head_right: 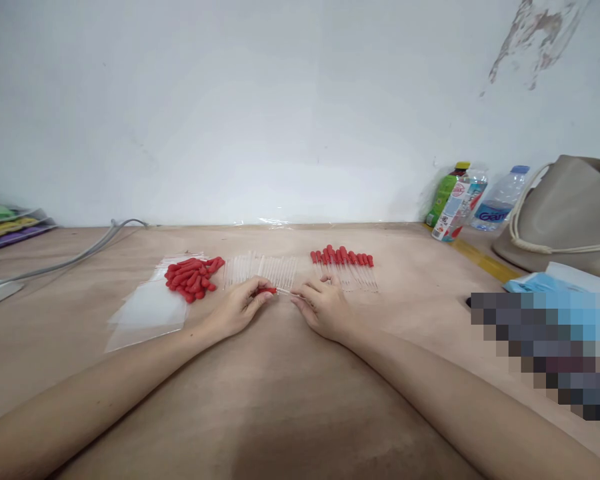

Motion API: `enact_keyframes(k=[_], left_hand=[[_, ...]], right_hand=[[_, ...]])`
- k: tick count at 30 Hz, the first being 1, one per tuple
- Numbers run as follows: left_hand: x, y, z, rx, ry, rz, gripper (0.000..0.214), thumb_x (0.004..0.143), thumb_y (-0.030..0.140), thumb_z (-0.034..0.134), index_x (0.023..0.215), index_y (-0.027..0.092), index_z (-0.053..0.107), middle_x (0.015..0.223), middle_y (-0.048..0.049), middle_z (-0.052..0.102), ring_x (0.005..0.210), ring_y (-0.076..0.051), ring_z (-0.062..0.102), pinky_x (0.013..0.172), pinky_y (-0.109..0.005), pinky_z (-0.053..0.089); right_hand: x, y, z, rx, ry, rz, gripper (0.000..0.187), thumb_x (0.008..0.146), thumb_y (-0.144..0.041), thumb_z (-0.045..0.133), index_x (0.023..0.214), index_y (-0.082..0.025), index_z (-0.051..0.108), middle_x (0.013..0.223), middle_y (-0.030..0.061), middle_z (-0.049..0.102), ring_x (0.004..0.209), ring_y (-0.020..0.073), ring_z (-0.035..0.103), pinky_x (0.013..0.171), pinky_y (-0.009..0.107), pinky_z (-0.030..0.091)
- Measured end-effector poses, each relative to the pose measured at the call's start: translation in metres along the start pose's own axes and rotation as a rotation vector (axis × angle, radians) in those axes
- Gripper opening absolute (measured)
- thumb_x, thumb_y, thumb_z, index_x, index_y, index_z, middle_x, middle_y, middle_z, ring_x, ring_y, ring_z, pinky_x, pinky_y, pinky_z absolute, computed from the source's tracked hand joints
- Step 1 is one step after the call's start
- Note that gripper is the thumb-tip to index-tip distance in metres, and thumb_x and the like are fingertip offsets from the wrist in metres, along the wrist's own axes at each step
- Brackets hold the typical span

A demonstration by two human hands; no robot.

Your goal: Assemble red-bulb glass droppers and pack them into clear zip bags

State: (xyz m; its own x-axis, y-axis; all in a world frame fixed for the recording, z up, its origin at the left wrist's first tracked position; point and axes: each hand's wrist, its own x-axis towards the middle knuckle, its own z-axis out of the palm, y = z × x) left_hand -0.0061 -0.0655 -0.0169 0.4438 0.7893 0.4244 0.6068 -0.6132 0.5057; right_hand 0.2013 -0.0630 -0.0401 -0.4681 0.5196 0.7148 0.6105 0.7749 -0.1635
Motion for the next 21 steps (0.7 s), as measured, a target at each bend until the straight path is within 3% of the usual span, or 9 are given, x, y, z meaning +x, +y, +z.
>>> enact_keyframes(k=[12,16,21], left_hand=[[-0.003,-0.006,0.002,-0.071,-0.034,0.089,0.015,0.086,0.024,0.045,0.091,0.019,0.059,0.085,0.0,0.064,0.077,-0.012,0.057,0.07,-0.023,0.044],[-0.005,-0.007,0.003,-0.048,-0.083,0.12,0.016,0.086,0.023,0.045,0.09,0.019,0.06,0.082,0.0008,0.064,0.075,-0.011,0.058,0.07,-0.023,0.044],[-0.005,-0.008,0.004,-0.014,-0.083,0.118,0.017,0.086,0.025,0.046,0.091,0.018,0.061,0.083,-0.001,0.065,0.075,-0.012,0.058,0.069,-0.023,0.044]], right_hand=[[0.001,0.008,-0.001,0.11,-0.068,-0.04,0.017,0.085,-0.021,0.047,0.092,-0.022,0.063,0.078,0.0,0.062,0.072,0.0105,0.055,0.077,0.032,0.026],[0.002,0.009,-0.002,0.082,-0.107,-0.057,0.019,0.084,-0.02,0.047,0.093,-0.023,0.063,0.078,-0.0003,0.062,0.071,0.0106,0.054,0.077,0.033,0.025],[0.003,0.004,-0.003,0.011,-0.067,-0.068,0.02,0.085,-0.021,0.045,0.087,-0.02,0.065,0.074,0.0011,0.062,0.065,0.0104,0.051,0.074,0.032,0.024]])
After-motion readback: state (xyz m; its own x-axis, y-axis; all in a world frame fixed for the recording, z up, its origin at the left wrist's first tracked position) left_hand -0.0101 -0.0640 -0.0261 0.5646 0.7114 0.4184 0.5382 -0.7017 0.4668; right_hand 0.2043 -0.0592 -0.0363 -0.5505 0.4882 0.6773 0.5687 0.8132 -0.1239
